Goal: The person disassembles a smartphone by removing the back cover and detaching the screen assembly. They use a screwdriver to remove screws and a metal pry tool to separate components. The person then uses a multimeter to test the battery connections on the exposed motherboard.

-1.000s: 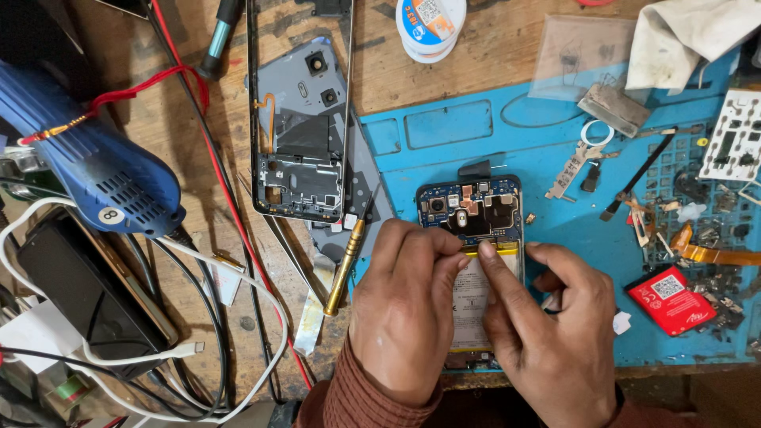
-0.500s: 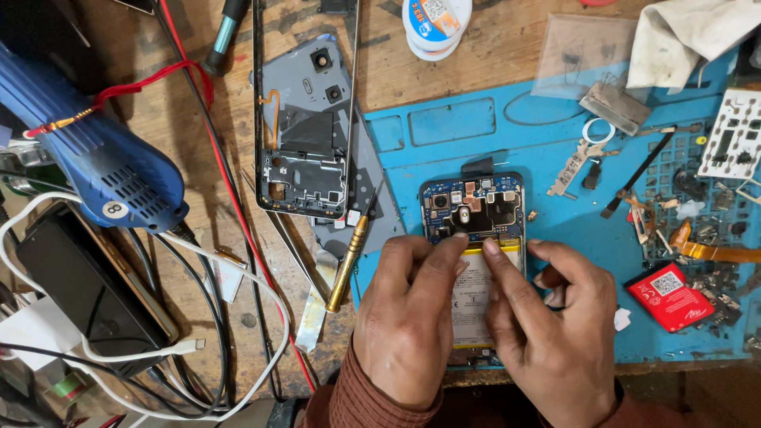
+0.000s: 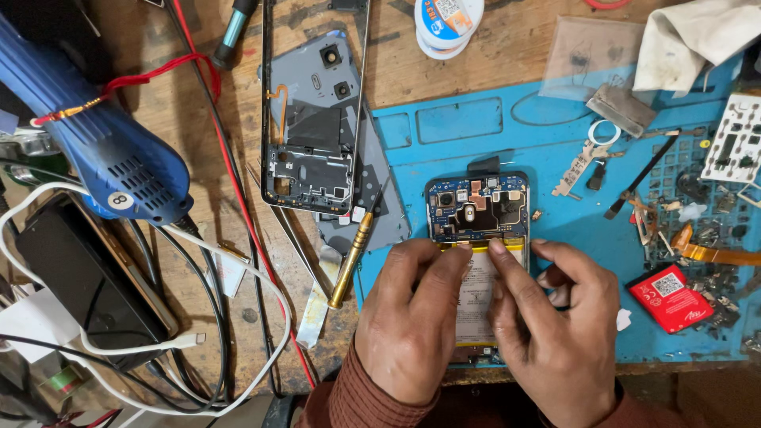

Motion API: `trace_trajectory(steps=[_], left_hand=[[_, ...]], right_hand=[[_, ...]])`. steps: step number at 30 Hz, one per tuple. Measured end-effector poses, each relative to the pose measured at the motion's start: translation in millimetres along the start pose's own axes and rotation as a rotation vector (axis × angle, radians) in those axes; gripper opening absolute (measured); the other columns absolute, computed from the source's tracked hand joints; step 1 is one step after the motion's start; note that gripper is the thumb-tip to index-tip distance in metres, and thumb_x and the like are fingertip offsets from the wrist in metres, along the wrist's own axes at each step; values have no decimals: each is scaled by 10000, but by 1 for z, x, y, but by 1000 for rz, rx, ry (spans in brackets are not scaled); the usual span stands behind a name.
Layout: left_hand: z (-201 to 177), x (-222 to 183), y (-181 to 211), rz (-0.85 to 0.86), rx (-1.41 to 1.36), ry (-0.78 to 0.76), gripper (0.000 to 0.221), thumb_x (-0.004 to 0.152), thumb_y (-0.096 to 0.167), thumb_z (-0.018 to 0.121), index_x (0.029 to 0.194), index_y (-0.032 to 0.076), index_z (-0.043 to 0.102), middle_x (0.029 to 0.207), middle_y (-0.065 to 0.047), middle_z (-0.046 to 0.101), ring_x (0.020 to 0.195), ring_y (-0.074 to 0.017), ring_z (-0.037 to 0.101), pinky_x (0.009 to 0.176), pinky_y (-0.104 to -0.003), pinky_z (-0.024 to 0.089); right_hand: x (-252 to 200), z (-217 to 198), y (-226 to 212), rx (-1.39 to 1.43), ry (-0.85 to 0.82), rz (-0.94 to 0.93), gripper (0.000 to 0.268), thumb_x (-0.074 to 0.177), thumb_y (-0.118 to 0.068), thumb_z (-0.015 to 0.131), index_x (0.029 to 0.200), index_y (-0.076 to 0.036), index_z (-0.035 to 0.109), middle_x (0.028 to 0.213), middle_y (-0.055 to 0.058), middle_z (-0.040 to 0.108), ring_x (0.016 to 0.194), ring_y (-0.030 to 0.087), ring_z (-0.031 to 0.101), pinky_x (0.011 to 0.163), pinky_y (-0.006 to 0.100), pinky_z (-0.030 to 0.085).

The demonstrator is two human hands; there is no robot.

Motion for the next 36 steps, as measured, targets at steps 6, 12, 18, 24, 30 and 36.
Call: trace_trajectory(steps=[6,12,18,24,30,36], left_hand=[[-6,-6,1,-10,-7,87,272,964,34,737,1226,8,671,1134,-139,629,996,-307,690,829,-380,576],[-35,-49,-1,39,56,190,187,904,65,788,1073,40,710,1019,-98,681,938,-262,704,792,-355,571],[-38,-109,-12,58,10,194,210,895,105,850,1052,57,720,974,-72,703,883,-245,701,752,-359,582],[-51,-156,13,148,-102,300,413,923,129,806,1269,-11,630,1143,-178,668,995,-321,703,833,-383,594],[-28,-167,43,145,-659,174,796,1105,527,537,1598,-59,320,1640,-285,356,1449,-388,550,1125,-418,560],[-15,-130,97,132,-1000,16,1012,1055,762,201,1577,-105,224,1609,-297,329,1511,-399,354,1290,-459,284]], right_hand=[[0,-5,-8,-3,61,-27,456,858,-23,774,1300,-122,714,1291,142,536,1018,265,513,841,359,475],[-8,-10,-7,80,76,-25,351,898,-22,749,1242,-85,710,1268,152,543,950,240,531,793,330,478],[-31,-25,0,192,262,-22,271,1041,12,644,1310,-18,637,1238,152,578,984,231,616,893,353,516],[-55,-54,-33,225,381,-148,153,1075,-33,653,1228,-42,655,1245,127,663,1167,301,657,1055,362,530],[-81,-72,-66,695,413,-115,192,1145,-99,510,1260,13,615,1360,140,622,1392,256,584,1262,420,418],[-65,-78,-93,921,375,-206,345,1164,-179,442,1385,57,561,1507,171,560,1417,246,485,1262,377,333]])
Point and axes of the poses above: each hand's wrist, its own x-axis towards the middle knuckle, its own z-axis out of the palm, y = z × x, the point moved 8 cm from there along x, towards the middle knuckle
